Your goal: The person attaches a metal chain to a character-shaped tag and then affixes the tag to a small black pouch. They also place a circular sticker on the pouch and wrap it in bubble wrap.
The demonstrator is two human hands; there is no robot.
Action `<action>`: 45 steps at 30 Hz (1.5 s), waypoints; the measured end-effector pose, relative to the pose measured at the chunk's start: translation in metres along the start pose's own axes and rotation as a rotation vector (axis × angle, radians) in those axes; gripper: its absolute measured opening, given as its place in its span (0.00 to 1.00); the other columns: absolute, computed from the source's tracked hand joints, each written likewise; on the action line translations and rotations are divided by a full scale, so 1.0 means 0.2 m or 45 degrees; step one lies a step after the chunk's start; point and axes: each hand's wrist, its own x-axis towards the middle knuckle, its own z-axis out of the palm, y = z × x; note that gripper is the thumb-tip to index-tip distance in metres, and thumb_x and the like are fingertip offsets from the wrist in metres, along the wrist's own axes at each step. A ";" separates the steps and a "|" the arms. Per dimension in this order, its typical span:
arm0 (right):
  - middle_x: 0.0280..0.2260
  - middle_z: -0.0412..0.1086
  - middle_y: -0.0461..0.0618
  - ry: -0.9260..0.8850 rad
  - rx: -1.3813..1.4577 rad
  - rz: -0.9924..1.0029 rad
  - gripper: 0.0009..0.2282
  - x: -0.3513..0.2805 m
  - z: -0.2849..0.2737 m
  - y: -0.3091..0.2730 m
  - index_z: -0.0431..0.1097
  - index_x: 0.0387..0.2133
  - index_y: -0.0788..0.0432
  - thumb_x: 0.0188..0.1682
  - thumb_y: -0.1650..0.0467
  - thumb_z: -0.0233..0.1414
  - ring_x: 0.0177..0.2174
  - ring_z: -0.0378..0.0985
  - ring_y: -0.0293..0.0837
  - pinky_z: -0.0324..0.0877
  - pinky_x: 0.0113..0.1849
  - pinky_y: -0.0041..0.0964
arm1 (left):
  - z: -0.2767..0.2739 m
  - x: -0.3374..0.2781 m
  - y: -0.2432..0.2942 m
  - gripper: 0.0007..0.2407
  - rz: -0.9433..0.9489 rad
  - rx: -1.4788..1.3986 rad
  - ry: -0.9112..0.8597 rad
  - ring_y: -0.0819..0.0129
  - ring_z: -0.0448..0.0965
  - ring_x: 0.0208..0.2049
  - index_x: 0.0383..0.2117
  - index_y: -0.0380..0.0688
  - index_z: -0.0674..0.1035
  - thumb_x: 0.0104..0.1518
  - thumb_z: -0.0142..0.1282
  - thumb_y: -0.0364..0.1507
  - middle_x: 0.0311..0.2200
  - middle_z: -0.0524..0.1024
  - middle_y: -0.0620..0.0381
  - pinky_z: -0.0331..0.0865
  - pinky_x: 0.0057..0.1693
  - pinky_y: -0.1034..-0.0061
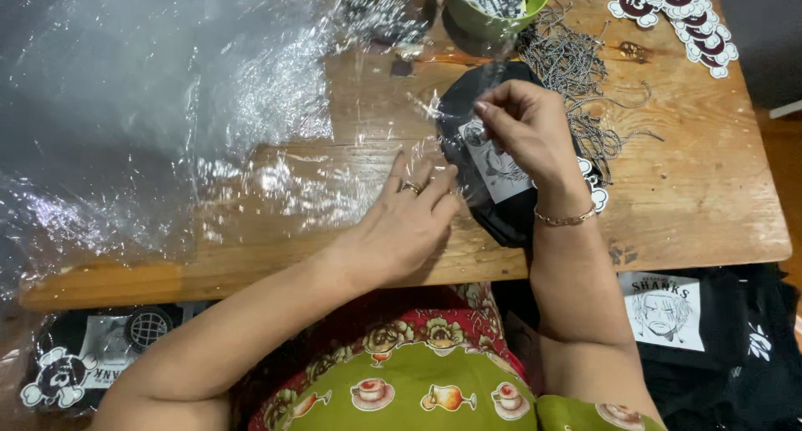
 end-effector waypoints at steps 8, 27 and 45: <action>0.20 0.71 0.56 -0.171 -0.130 -0.142 0.03 -0.02 0.09 -0.05 0.77 0.34 0.68 0.50 0.80 0.57 0.18 0.73 0.41 0.66 0.21 0.30 | -0.09 0.16 -0.15 0.12 -0.454 -0.342 -0.027 0.32 0.80 0.35 0.41 0.43 0.73 0.61 0.47 0.37 0.37 0.74 0.44 0.71 0.39 0.43; 0.38 0.80 0.48 -0.488 -0.699 -0.173 0.10 -0.08 0.20 -0.19 0.80 0.42 0.45 0.50 0.63 0.56 0.39 0.81 0.61 0.73 0.38 0.54 | 0.22 0.33 -0.53 0.04 -1.004 -0.733 0.236 0.60 0.85 0.31 0.21 0.56 0.83 0.49 0.62 0.35 0.17 0.80 0.60 0.76 0.40 0.67; 0.41 0.75 0.60 0.028 -1.025 0.578 0.24 -0.08 -0.36 -0.08 0.71 0.55 0.63 0.50 0.61 0.62 0.39 0.76 0.53 0.70 0.41 0.45 | 0.12 0.25 -0.58 0.04 -1.013 -1.043 0.294 0.78 0.77 0.27 0.26 0.50 0.79 0.56 0.63 0.25 0.25 0.79 0.65 0.73 0.37 0.79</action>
